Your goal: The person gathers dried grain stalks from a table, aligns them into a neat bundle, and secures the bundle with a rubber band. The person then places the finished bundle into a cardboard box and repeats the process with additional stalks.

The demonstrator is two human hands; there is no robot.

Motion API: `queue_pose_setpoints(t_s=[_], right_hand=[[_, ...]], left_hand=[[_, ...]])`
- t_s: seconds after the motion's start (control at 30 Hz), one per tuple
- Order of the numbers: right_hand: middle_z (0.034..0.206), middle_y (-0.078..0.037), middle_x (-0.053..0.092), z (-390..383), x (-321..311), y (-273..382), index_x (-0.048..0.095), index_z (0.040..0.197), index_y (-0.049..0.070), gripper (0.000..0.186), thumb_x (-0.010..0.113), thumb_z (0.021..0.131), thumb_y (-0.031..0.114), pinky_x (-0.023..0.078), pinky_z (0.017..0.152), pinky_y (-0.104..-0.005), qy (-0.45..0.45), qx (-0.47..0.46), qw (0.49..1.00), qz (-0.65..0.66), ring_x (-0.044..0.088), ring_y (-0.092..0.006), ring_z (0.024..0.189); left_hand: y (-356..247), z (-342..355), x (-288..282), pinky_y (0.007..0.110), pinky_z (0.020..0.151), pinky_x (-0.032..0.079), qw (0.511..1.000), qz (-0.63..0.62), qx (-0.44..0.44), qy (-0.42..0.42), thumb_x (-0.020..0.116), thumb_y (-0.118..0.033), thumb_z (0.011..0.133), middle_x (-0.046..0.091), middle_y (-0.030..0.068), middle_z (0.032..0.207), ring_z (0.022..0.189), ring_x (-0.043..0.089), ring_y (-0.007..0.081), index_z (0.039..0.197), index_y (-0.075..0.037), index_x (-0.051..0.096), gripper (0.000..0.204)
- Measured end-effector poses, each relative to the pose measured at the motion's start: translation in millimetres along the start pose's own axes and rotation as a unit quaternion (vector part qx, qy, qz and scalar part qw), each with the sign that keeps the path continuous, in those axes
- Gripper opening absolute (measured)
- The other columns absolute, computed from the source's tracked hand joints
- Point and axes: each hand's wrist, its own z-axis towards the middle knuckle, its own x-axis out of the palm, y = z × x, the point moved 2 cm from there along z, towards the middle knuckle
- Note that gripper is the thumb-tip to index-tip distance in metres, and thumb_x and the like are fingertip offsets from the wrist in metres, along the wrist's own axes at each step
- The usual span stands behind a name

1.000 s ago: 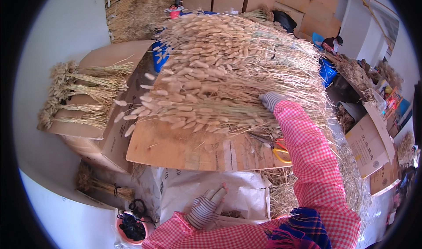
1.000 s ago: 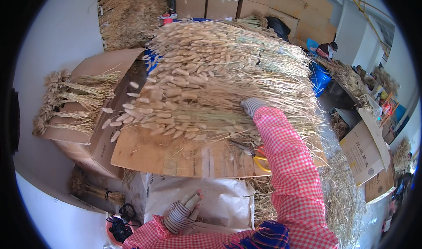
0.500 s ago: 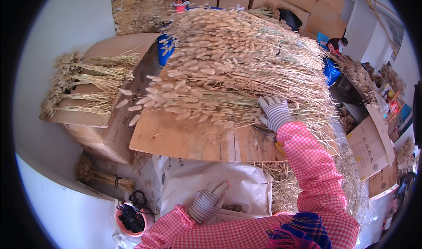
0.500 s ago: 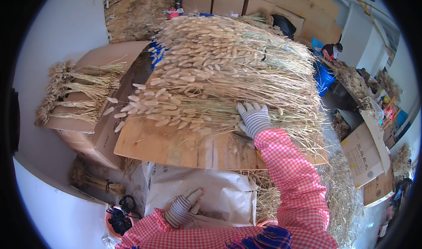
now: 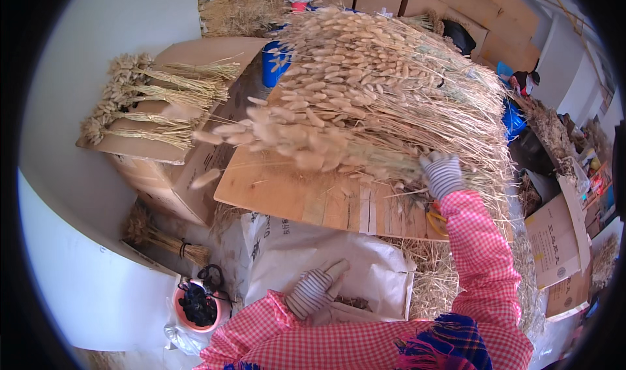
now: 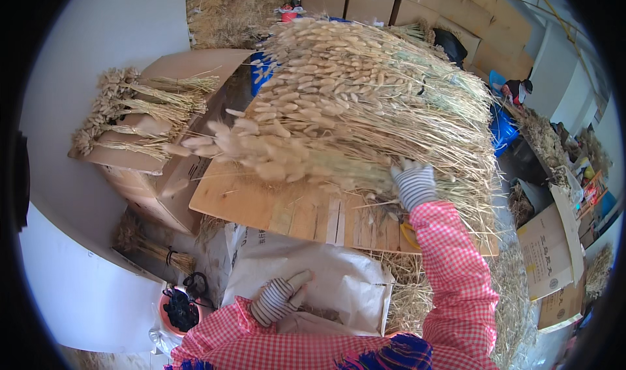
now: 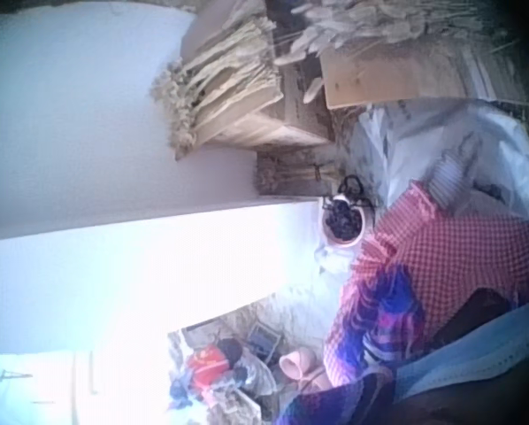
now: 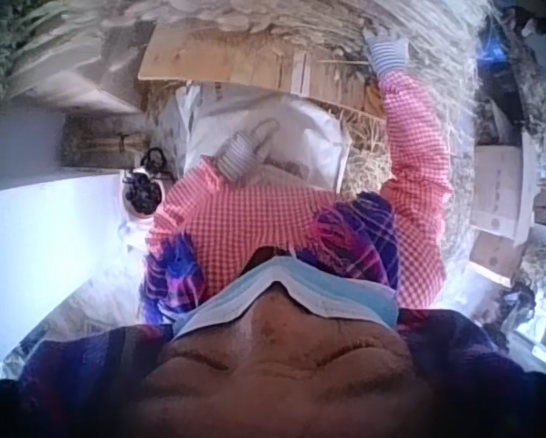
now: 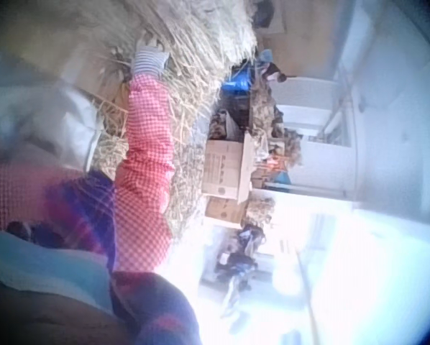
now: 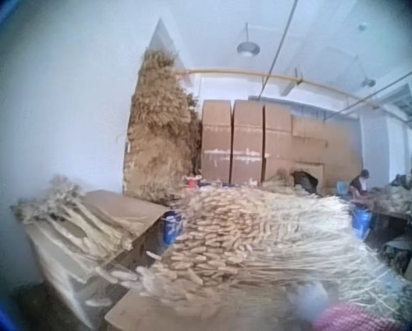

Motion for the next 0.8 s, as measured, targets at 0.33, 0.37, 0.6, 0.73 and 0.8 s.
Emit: queue_pose_setpoints(t_s=[0.33,0.37,0.6,0.73,0.8], right_hand=[[0.119,-0.015,0.054,-42.6,-29.4,19.9,0.057,0.115,0.009,0.046,0.062,0.071,0.022,0.034,0.100,-0.0501,-0.080,-0.040,0.989,0.120,0.052,-0.0330,0.112],[0.118,-0.014,0.054,-46.7,-36.6,30.0,0.057,0.112,0.009,0.045,0.063,0.069,0.022,0.035,0.099,-0.0500,-0.116,-0.068,0.981,0.142,0.052,-0.0328,0.111],[0.110,-0.009,0.053,-60.8,-41.0,143.0,0.058,0.097,0.009,0.036,0.067,0.064,0.022,0.036,0.096,-0.0494,-0.216,-0.219,0.922,0.235,0.052,-0.0279,0.102],[0.108,-0.006,0.054,-45.6,-19.8,177.4,0.061,0.088,0.008,0.018,0.059,0.070,0.012,0.037,0.095,-0.0471,-0.253,-0.202,0.927,0.188,0.052,-0.0248,0.103],[0.107,-0.005,0.055,-41.2,-10.4,177.3,0.060,0.088,0.008,0.019,0.059,0.070,0.011,0.037,0.095,-0.0470,-0.258,-0.196,0.920,0.222,0.053,-0.0242,0.103]], left_hand=[[28.5,3.5,-5.2,0.037,0.080,0.051,0.991,-0.053,-0.010,-0.124,0.052,-0.005,0.087,0.062,0.0168,0.108,0.094,0.062,0.0339,0.117,-0.002,0.055,0.031],[30.9,4.3,-5.3,0.037,0.080,0.051,0.990,-0.057,-0.011,-0.130,0.052,-0.005,0.086,0.062,0.0167,0.109,0.095,0.062,0.0338,0.117,-0.002,0.055,0.031],[30.7,3.1,-7.3,0.037,0.081,0.051,0.988,-0.075,-0.039,-0.131,0.052,-0.005,0.086,0.062,0.0161,0.108,0.096,0.062,0.0330,0.115,-0.002,0.056,0.030],[30.5,-2.1,-9.9,0.035,0.080,0.051,0.989,-0.056,-0.028,-0.134,0.052,-0.004,0.086,0.063,0.0167,0.104,0.092,0.063,0.0315,0.113,-0.002,0.058,0.028],[31.5,-3.4,-9.9,0.033,0.076,0.053,0.988,-0.058,-0.014,-0.145,0.051,-0.001,0.086,0.064,0.0172,0.098,0.086,0.065,0.0280,0.112,0.000,0.058,0.027]])
